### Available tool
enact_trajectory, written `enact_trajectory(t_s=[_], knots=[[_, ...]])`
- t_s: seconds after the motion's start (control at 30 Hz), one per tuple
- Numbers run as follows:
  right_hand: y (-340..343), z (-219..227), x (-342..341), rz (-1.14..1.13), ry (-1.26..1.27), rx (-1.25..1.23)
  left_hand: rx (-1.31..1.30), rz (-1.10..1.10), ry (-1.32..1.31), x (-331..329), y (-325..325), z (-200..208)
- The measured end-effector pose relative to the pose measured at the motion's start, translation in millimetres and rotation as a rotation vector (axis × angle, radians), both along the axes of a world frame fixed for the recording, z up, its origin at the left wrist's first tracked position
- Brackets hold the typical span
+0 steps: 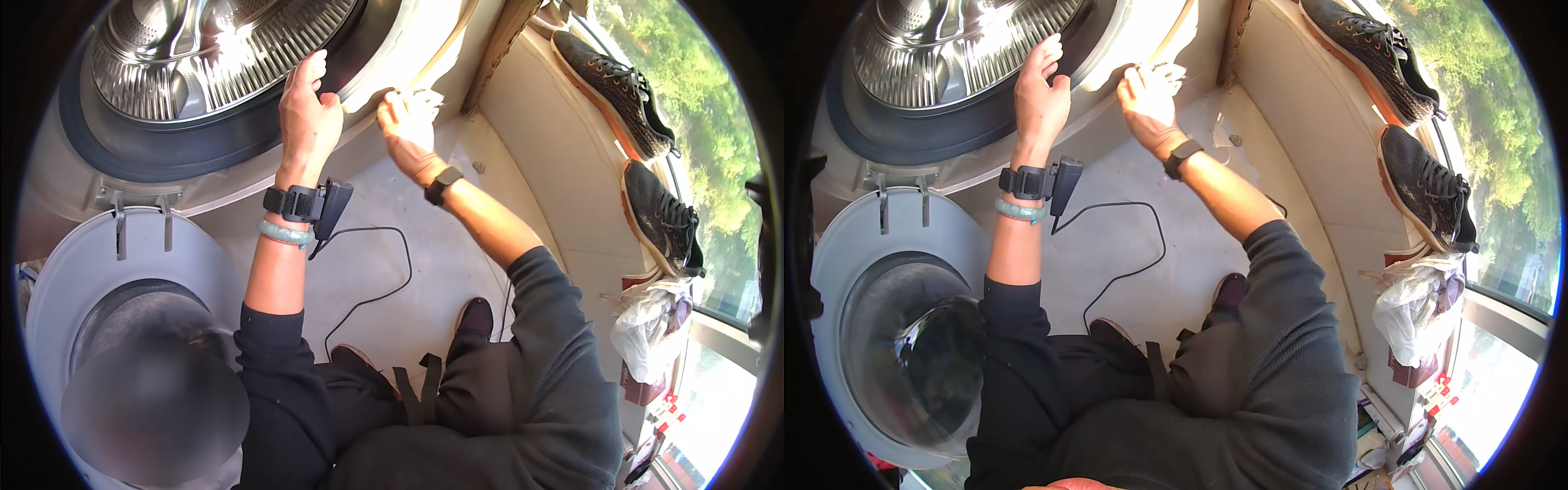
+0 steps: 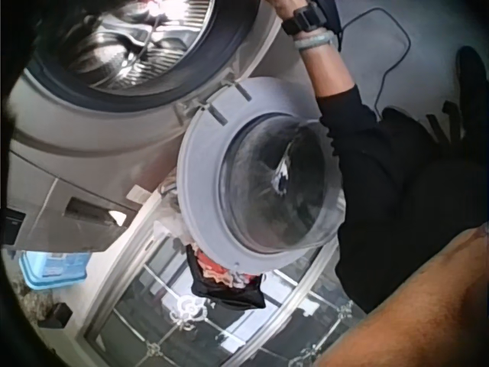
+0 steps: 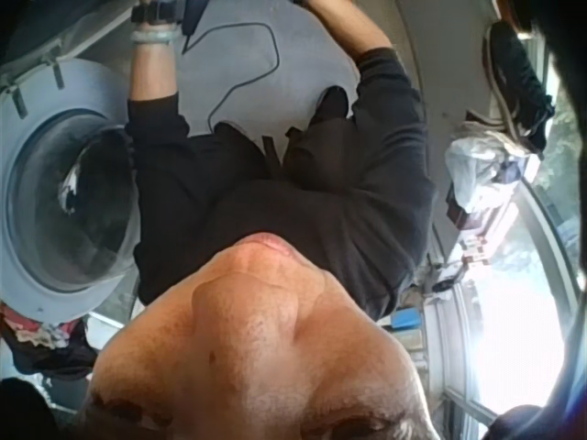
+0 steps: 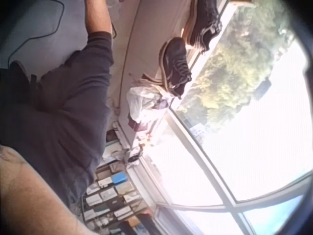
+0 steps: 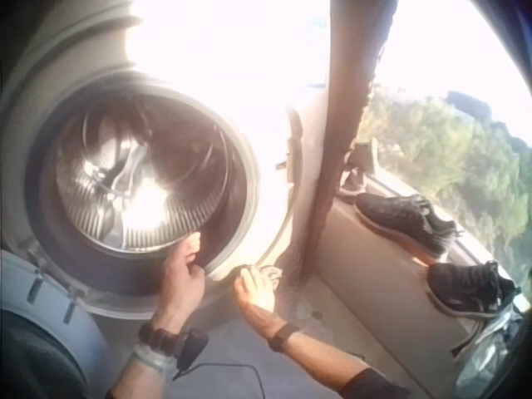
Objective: The person wipes a glass door with a cloth, then moves to a washing machine and cleans the rubber door seal by hand. The person uses a cloth to wipe the glass and the seal, focusing on the edges and crevices.
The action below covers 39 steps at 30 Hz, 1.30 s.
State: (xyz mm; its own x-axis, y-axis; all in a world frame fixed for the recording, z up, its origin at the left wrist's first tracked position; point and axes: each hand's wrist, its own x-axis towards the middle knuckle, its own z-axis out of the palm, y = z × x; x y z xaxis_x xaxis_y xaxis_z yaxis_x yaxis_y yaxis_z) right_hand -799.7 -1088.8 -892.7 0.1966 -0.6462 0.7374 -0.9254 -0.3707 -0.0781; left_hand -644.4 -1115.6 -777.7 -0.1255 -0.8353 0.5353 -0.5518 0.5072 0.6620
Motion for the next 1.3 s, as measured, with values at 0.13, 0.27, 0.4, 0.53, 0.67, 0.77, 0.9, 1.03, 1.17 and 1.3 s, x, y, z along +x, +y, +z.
enact_trajectory(t_s=[0.13, 0.27, 0.4, 0.53, 0.67, 0.77, 0.9, 1.03, 1.17, 1.3], knots=[[24, -18, 78, 0.194, -0.216, 0.111, 0.03, -0.061, -0.035, -4, 2, -1], [18, -11, 79, 0.318, -0.18, 0.073, 0.068, -0.092, -0.121, -4, 4, 5], [-13, 25, -28, 0.188, 0.109, 0.294, 0.117, -0.077, -0.188, -3, 7, 6], [-31, 49, -90, 0.054, 0.324, -0.145, 0.123, -0.066, -0.119, -2, 8, 0], [-3, 25, -7, 0.059, 0.164, 0.202, 0.096, -0.066, -0.115, -2, 5, -1], [13, 13, 52, 0.234, 0.048, -0.092, 0.04, -0.083, -0.077, -4, 6, -2], [-5, 29, -9, 0.209, 0.123, 0.277, 0.062, -0.08, -0.098, -3, 9, -3], [-22, 24, -67, 0.059, 0.235, -0.137, 0.003, -0.133, -0.075, 5, 8, -1], [0, -8, 19, 0.224, -0.019, 0.18, 0.025, -0.114, -0.135, 10, 4, 7], [26, -12, 135, 0.735, -0.737, 0.256, 0.135, -0.054, -0.197, 12, 6, 13]])
